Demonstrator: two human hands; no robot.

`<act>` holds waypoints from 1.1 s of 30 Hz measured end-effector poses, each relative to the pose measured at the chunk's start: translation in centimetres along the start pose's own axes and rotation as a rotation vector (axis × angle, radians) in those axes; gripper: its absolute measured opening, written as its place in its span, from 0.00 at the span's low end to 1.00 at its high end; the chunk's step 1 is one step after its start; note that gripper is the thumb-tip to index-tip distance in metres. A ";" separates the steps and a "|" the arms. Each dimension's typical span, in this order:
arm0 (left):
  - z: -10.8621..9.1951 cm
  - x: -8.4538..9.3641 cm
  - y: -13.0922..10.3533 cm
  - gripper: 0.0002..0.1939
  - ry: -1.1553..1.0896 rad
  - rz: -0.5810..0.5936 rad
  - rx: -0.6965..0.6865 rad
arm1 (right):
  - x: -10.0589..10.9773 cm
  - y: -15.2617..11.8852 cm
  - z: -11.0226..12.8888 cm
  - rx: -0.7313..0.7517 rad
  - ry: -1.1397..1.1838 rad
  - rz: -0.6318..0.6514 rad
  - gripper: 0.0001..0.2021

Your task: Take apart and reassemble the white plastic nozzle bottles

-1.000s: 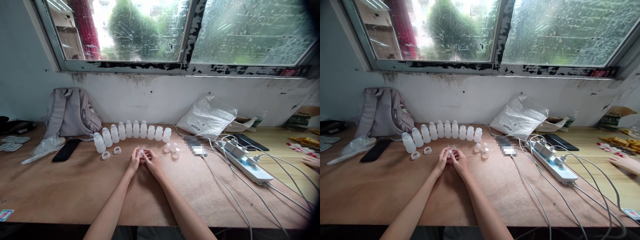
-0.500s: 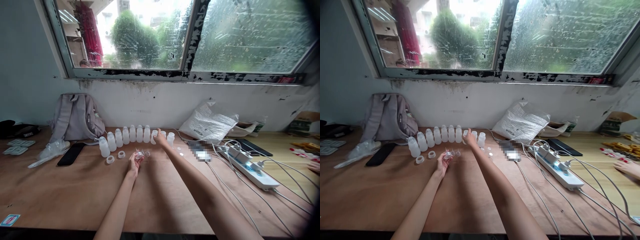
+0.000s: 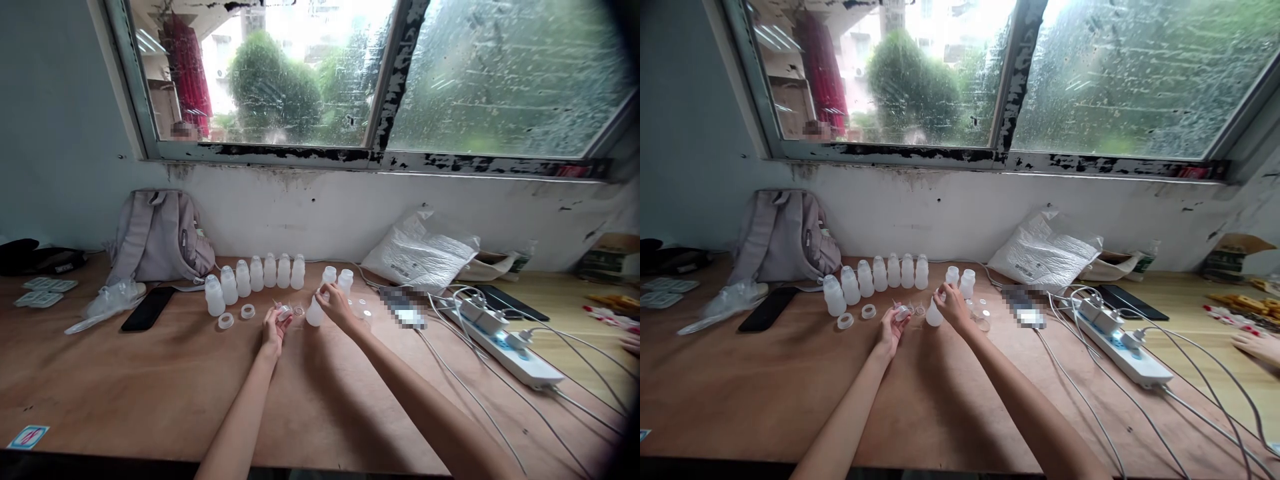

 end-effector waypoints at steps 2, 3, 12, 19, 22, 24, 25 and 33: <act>0.0 -0.1 -0.1 0.10 0.009 0.011 0.004 | -0.2 -1.7 0.2 0.044 0.091 -0.032 0.09; 0.0 -0.2 -0.2 0.10 0.016 0.017 0.005 | -0.6 -2.5 0.2 0.059 0.159 -0.046 0.13; 0.3 -0.1 -0.6 0.12 0.114 0.026 0.012 | -5.0 -6.0 -0.4 0.065 0.407 -0.012 0.17; 0.2 -0.3 -0.6 0.14 0.166 0.021 -0.001 | -4.2 -6.6 -0.3 0.180 0.019 0.030 0.21; 0.2 -0.7 -0.8 0.16 0.210 0.041 -0.009 | -4.4 -6.7 -0.3 0.171 -0.072 -0.008 0.22; 0.2 -0.9 -1.0 0.18 0.240 0.048 -0.014 | -4.3 -6.8 -0.2 0.160 -0.110 -0.040 0.23; 0.3 -1.1 -1.1 0.18 0.254 0.050 -0.015 | -4.3 -6.8 -0.1 0.157 -0.124 -0.050 0.23; 0.5 -1.2 -1.1 0.20 0.326 0.051 0.009 | -3.4 -7.2 0.3 0.125 -0.200 -0.064 0.25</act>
Point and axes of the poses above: each hand's wrist, its own y-axis towards the middle knuckle, its own x-axis out of the back of the hand, z = x × y, the point moved 3 cm from there along y, towards the middle knuckle, and after that the axes turned 13 degrees about z, right-handed, at the moved point
